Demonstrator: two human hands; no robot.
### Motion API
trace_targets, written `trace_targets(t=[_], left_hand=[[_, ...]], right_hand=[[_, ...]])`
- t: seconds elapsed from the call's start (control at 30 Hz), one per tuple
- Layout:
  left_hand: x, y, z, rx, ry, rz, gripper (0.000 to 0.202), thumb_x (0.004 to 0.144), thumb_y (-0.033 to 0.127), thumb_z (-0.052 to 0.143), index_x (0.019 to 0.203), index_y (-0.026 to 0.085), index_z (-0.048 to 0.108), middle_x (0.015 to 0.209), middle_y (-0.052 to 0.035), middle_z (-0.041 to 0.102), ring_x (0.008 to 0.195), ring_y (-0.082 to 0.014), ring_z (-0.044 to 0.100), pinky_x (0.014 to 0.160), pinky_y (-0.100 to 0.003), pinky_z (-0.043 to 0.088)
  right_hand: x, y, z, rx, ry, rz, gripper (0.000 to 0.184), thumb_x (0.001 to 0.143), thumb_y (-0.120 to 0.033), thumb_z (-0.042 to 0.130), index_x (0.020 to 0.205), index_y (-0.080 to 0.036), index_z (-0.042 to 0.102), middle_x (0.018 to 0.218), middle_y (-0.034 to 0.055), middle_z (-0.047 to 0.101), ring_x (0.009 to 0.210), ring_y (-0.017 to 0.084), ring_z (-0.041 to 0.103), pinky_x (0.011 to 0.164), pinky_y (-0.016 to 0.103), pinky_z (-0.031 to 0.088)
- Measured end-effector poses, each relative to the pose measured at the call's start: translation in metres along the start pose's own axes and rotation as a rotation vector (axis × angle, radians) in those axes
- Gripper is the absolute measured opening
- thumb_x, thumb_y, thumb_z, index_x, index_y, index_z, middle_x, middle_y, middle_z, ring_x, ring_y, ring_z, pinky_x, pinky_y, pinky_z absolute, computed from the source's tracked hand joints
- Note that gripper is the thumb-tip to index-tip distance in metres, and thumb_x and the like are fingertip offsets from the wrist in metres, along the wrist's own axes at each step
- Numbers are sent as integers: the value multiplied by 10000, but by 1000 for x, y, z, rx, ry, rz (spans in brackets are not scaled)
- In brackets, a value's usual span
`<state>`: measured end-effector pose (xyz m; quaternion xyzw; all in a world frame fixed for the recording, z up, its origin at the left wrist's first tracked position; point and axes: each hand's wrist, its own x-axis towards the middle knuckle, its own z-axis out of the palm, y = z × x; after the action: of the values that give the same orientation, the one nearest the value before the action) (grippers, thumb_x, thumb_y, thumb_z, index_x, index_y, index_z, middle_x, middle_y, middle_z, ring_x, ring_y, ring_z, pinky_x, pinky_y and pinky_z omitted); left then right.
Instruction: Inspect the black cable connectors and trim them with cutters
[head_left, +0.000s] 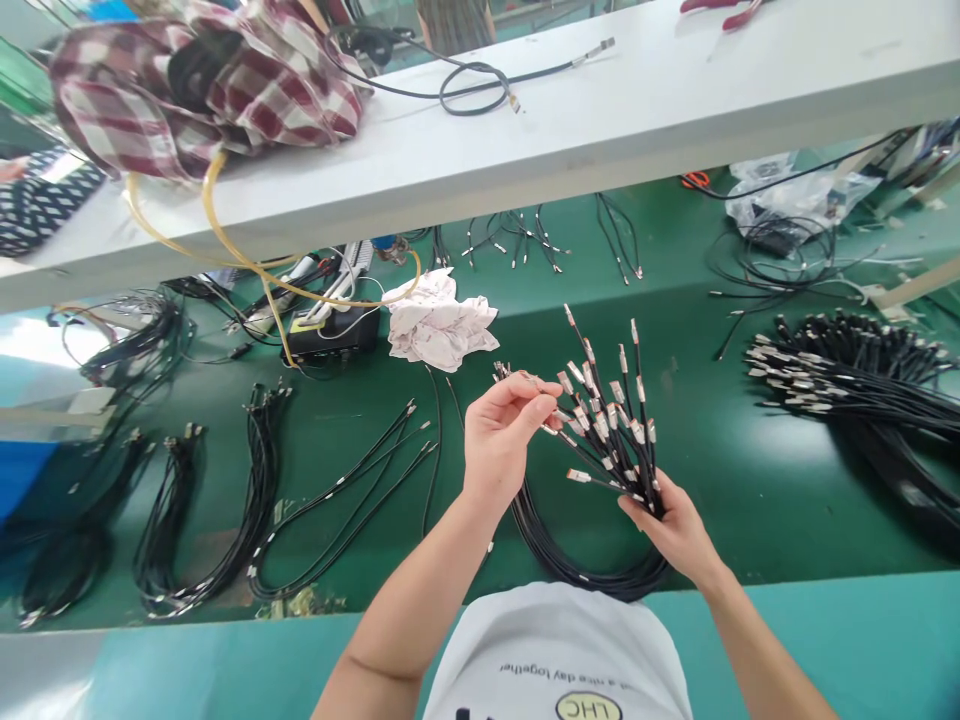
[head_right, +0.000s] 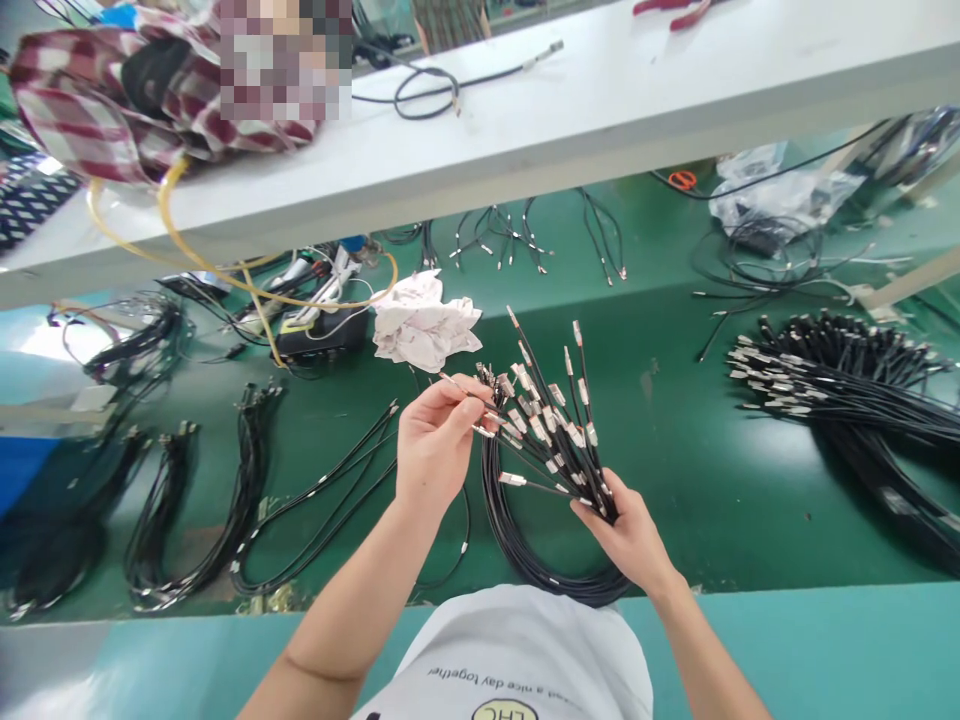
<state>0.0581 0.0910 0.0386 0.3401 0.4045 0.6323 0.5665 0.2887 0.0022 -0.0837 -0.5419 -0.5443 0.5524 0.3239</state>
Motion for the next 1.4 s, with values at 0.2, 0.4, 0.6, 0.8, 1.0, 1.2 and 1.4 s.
trace_targets(t=[0.2,0.4,0.6,0.8,1.0,1.2,1.4], left_hand=[[0,5,-3,-45,-1,-49,159,759,190,825,723,183,670,801,-2,698,640,-78,611,540,-186,531],[1,6,-7,-21,12,-70,229,741,229,840,715,174,620,791,7,674,597,-73,596,538,-203,515],[2,2,-7,-44,10,-85,207,781,266,809,783,180,621,845,6,651,557,-51,549,538,-212,492],[-1,-12,-10,-60,-54,-145,295,791,335,802,1013,201,660,951,-41,642,693,-90,584,641,-227,513],[-4,-17,-15,-1,-43,-150,187,826,342,772,837,162,721,838,-36,666,670,-91,593,663,-224,505],[-4,-15,-16,40,-45,-134,160,863,308,734,801,163,762,805,-35,684,674,-91,600,671,-215,504],[-2,-19,-17,66,-16,-142,172,876,286,718,759,161,733,760,-24,676,647,-91,587,646,-215,491]], right_hand=[[0,0,2,-26,-15,3,274,883,-406,666,1094,-234,636,775,14,624,639,142,532,555,248,423],[0,3,3,-29,-16,2,263,888,-404,666,1092,-243,626,773,9,620,636,142,538,554,248,426],[1,3,3,8,-11,-4,254,888,-386,672,1083,-234,617,786,9,612,646,134,525,570,241,424],[3,6,2,23,-1,19,247,886,-379,676,1072,-227,620,785,3,597,634,122,488,567,238,406],[3,6,0,28,-4,20,221,890,-365,676,1045,-220,615,780,-6,573,638,112,457,583,234,402],[2,7,0,38,-9,12,217,889,-358,683,1036,-213,618,772,-16,549,651,105,448,595,223,394],[3,12,0,55,-7,-7,237,882,-347,693,1064,-208,628,823,-8,572,694,107,461,633,220,409]])
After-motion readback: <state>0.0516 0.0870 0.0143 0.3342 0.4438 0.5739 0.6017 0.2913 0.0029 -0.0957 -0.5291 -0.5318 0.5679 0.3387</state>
